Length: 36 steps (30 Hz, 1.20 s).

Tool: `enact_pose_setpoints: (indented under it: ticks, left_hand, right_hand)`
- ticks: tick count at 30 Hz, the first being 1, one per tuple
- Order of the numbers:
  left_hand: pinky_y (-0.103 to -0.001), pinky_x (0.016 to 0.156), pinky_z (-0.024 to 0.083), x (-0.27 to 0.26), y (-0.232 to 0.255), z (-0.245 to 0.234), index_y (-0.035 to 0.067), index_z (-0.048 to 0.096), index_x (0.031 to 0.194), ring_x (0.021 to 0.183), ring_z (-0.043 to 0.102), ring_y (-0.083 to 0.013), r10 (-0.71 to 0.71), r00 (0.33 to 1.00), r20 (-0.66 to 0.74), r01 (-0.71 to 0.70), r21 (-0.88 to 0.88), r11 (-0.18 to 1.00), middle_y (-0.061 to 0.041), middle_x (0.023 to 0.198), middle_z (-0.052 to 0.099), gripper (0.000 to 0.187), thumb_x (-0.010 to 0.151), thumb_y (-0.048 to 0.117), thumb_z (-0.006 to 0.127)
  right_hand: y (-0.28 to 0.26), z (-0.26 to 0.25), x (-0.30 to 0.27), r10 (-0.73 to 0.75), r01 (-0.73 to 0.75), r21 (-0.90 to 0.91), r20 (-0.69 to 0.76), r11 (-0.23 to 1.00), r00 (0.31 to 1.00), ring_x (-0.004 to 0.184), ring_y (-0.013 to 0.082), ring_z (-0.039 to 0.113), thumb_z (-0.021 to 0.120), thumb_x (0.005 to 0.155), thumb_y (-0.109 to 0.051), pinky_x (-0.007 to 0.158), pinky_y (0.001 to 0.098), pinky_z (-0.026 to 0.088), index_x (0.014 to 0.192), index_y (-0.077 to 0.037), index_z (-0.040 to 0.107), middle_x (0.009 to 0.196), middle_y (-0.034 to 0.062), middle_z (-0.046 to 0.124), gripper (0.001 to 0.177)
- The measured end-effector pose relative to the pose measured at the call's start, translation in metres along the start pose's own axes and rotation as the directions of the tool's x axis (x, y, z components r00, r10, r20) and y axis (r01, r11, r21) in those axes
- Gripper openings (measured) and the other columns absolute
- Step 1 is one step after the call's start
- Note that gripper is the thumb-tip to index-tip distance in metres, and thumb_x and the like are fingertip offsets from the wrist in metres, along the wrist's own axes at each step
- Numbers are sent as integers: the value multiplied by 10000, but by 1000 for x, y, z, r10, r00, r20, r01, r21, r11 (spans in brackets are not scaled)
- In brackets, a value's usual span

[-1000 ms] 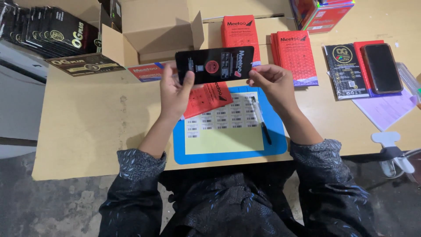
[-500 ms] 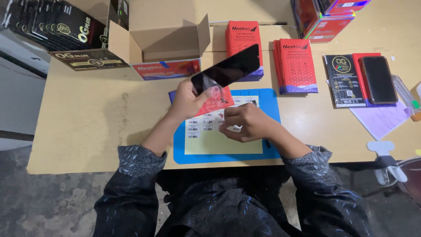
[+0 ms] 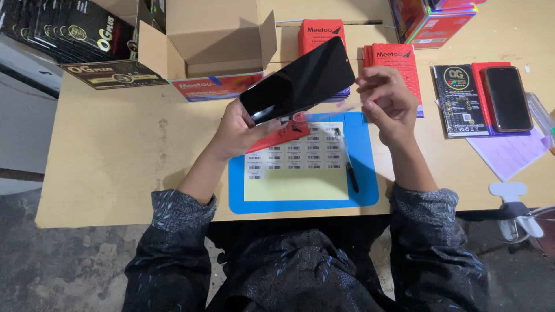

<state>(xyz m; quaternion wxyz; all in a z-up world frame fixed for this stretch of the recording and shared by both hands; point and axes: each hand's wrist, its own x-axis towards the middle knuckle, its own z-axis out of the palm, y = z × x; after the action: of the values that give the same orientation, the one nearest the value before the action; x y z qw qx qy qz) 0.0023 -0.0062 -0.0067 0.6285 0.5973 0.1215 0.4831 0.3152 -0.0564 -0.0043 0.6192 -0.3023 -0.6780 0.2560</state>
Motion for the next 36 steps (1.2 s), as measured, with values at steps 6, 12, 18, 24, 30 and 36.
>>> enact_pose_setpoints:
  ticks: [6, 12, 18, 24, 30, 36]
  left_hand:
    - [-468, 1033, 563, 0, 11, 12, 66, 547, 1417, 1224, 633, -235, 31, 996, 86, -25, -75, 997, -165, 1302, 682, 711, 789, -11, 870]
    - [-381, 1090, 544, -1, 24, 11, 119, 485, 1503, 1298, 597, -206, 53, 994, 90, -44, -102, 994, -99, 1387, 657, 723, 871, 36, 825]
    - [-462, 967, 610, -2, 0, -13, -10, 471, 1447, 1203, 646, -313, 31, 999, 35, -27, -98, 995, -225, 1279, 666, 715, 804, -146, 754]
    - [-449, 863, 659, 7, 10, -17, 21, 499, 1390, 1143, 670, -328, -2, 999, 35, 5, -92, 996, -209, 1216, 698, 637, 821, -112, 753]
    - [-456, 917, 640, 4, 13, -19, 15, 417, 1477, 1175, 649, -307, -17, 998, 52, 19, -30, 999, -238, 1278, 662, 759, 814, -116, 763]
    - [-421, 903, 652, 4, -7, -19, 95, 348, 1577, 1156, 664, -226, -187, 982, -3, 186, 88, 979, -146, 1388, 623, 747, 931, -51, 692]
  right_hand:
    - [15, -8, -11, 64, -60, 78, -46, 995, 997, 1199, 345, 672, 695, 979, -126, 1052, 433, 555, 975, 19, 591, 1303, 278, 634, 179]
    - [13, -9, -12, -28, 27, 92, 11, 995, 1000, 1212, 347, 650, 764, 904, -128, 1080, 464, 520, 901, -6, 650, 1315, 285, 620, 167]
    - [5, -2, -12, -115, 112, 67, 53, 991, 992, 1163, 348, 644, 834, 819, -98, 1102, 467, 486, 825, -4, 709, 1299, 296, 610, 157]
    - [-6, 4, -7, -151, 148, 33, 110, 988, 982, 1112, 388, 658, 863, 766, -87, 1059, 504, 497, 784, -1, 747, 1304, 294, 598, 145]
    - [-9, 8, -5, -80, 81, -3, 99, 997, 992, 1123, 363, 649, 818, 843, -94, 1035, 496, 502, 859, 4, 744, 1332, 278, 596, 123]
    - [-19, 6, 2, 204, -195, -153, 48, 969, 978, 1246, 301, 573, 767, 925, -102, 1101, 437, 424, 906, -32, 709, 1367, 196, 618, 93]
